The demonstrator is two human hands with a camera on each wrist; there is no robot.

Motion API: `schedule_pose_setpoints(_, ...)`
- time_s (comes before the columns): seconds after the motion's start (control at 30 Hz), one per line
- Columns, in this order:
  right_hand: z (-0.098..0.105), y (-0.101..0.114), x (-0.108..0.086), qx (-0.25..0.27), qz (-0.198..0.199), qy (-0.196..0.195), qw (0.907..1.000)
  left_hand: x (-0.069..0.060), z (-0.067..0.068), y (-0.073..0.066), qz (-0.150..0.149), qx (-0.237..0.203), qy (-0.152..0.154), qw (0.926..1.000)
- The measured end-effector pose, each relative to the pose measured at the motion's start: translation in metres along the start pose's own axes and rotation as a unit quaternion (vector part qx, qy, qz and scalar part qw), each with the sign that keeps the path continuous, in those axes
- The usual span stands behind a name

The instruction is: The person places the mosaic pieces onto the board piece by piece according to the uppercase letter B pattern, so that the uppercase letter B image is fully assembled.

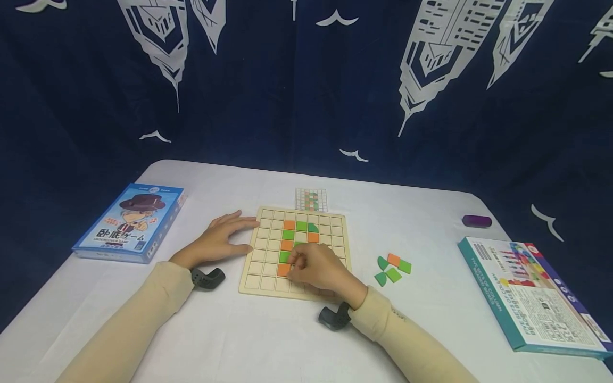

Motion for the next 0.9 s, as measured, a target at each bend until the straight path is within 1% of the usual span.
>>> schedule_pose_setpoints(0.2,-0.0006,0.0001,0.0004,-0.008,0.005,-0.002,1.0000,0.0003,0.0005,0.0011,-0.002,0.004,0.003,1.0000)
schedule_pose_setpoints(0.47,-0.0002,-0.0019,0.0013,-0.002,0.006,0.001,1.0000,0.0011,0.0014,0.0007,-0.008,0.006,0.001,0.9999)
schedule_pose_setpoints(0.67,0.0007,-0.0024,0.0015,-0.003,0.018,0.013,0.9998,0.0010,0.0010,0.0007,-0.010,0.007,0.000,0.9999)
schedule_pose_setpoints(0.8,0.0030,-0.0046,-0.0005,0.020,0.028,0.035,0.9988,-0.0001,0.0012,-0.0001,-0.010,0.008,0.000,0.9999)
schedule_pose_setpoints(0.9,0.0074,-0.0079,-0.0044,0.054,0.039,0.052,0.9964,-0.0010,0.0012,-0.0004,-0.003,0.005,0.002,1.0000)
Point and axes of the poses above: each hand's wrist, its own x-axis towards the middle knuckle, its own z-axis out of the back of the hand, y = z × x, the point moved 2 cm from there along x, towards the middle knuckle, and after that the axes turned 9 degrees about y, right-handed, at the moved point
